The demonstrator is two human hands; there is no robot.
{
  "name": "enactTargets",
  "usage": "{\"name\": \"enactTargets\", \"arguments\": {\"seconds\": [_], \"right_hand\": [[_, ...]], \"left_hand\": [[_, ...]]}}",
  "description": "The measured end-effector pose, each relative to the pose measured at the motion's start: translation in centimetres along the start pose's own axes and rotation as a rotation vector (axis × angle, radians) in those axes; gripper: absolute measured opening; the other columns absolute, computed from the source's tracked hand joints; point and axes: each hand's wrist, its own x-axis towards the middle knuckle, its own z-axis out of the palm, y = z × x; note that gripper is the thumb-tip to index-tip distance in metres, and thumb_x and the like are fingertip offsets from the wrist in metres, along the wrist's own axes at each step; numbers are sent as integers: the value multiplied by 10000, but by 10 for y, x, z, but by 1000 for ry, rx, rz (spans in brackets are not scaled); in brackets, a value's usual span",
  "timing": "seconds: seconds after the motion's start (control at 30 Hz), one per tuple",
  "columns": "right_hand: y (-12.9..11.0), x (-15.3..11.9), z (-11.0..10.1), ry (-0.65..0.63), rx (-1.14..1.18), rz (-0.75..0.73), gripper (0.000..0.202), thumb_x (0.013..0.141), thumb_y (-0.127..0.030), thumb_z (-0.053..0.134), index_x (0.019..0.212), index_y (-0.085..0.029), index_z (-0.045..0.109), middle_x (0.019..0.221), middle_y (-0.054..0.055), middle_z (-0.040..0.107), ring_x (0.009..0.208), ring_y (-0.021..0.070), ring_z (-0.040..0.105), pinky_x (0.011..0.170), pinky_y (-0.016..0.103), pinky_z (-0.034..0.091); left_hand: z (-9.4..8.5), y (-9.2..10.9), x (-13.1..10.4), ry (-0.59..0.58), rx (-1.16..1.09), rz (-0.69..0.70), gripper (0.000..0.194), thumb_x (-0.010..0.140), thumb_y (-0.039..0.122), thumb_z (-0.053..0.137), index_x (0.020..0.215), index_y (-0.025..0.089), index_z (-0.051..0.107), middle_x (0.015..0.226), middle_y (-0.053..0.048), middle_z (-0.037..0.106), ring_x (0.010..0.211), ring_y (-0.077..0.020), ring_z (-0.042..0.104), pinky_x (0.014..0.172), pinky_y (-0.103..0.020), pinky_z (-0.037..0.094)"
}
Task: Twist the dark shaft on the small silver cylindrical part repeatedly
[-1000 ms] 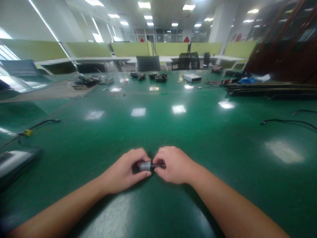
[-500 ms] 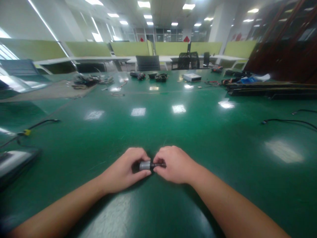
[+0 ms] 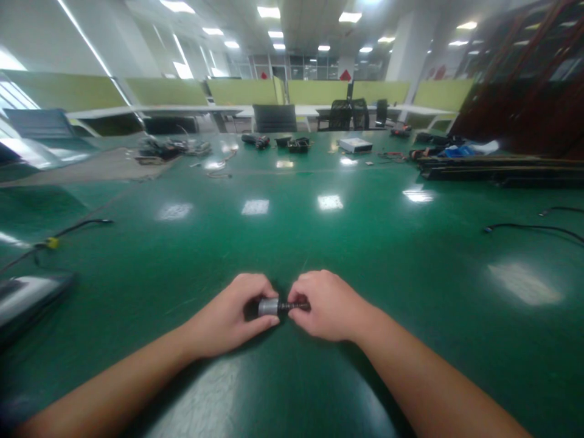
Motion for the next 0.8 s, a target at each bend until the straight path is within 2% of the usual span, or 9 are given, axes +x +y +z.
{"name": "enactTargets", "arguments": {"seconds": [0.6, 0.8], "right_hand": [[8, -5, -11, -29, -17, 53, 55, 787, -188, 718, 841, -193, 728, 776, -2, 662, 696, 127, 570, 646, 248, 394], [17, -9, -22, -40, -38, 105, 72, 766, -168, 721, 825, -200, 746, 780, 3, 674, 687, 128, 577, 628, 243, 401]], "left_hand": [[-1, -2, -1, -2, -11, -31, 190, 845, 348, 735, 923, 205, 639, 874, -12, 646, 828, -205, 577, 784, -324, 416], [0, -3, -1, -10, -22, -32, 198, 851, 355, 736, 928, 201, 638, 869, -10, 639, 814, -198, 568, 780, -321, 406]]}}
